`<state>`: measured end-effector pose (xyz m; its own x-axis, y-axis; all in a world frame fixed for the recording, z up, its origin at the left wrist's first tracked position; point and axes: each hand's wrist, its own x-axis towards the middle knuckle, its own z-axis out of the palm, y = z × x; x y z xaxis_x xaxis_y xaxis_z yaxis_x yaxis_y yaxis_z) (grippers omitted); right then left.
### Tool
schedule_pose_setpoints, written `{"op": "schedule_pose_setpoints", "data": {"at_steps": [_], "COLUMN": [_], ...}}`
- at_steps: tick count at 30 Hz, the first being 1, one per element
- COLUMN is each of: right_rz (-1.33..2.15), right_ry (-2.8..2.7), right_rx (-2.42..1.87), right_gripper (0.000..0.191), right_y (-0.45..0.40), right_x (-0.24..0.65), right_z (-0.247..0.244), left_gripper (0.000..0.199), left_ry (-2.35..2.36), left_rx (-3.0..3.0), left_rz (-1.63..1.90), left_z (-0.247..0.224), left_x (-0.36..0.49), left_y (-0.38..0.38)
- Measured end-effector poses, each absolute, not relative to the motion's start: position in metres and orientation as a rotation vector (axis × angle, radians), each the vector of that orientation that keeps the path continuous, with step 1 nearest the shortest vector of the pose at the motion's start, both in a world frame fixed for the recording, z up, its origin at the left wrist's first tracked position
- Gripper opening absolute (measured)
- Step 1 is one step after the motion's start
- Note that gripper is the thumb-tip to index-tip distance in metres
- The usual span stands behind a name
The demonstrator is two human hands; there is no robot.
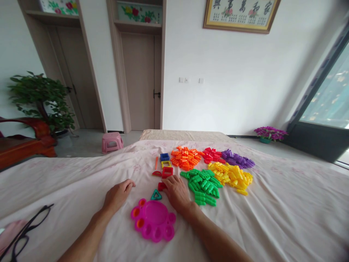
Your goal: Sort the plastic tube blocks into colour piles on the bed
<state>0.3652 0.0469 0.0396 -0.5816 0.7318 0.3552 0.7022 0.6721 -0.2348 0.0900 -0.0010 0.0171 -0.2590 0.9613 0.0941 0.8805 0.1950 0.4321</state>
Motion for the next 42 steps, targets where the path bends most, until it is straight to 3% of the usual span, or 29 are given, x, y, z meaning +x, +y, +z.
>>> {"op": "schedule_pose_setpoints", "data": {"at_steps": [17, 21, 26, 34, 42], "right_rz": [0.065, 0.072, 0.113, 0.094, 0.163], "right_ry": [-2.371, -2.35, -2.471, -2.32, -2.311], "right_rx": [-1.121, -1.018, -0.92, -1.174, -1.534], "right_gripper": [0.033, 0.019, 0.027, 0.015, 0.048], "right_y": [0.043, 0.032, 0.018, 0.018, 0.023], "right_x": [0.368, 0.373, 0.375, 0.376, 0.376], "right_z": [0.033, 0.04, 0.044, 0.045, 0.049], "left_gripper": [0.032, 0.032, 0.032, 0.032, 0.033], "left_ry": [2.287, 2.286, 2.265, 2.267, 2.283], "left_rx": [1.765, 1.768, 1.79, 1.789, 1.8], "left_rz": [0.596, 0.604, 0.627, 0.628, 0.615], "left_z": [0.019, 0.018, 0.016, 0.015, 0.016], "left_x": [0.092, 0.091, 0.09, 0.09, 0.091], "left_y": [-0.002, -0.002, -0.002, -0.002, -0.002]}}
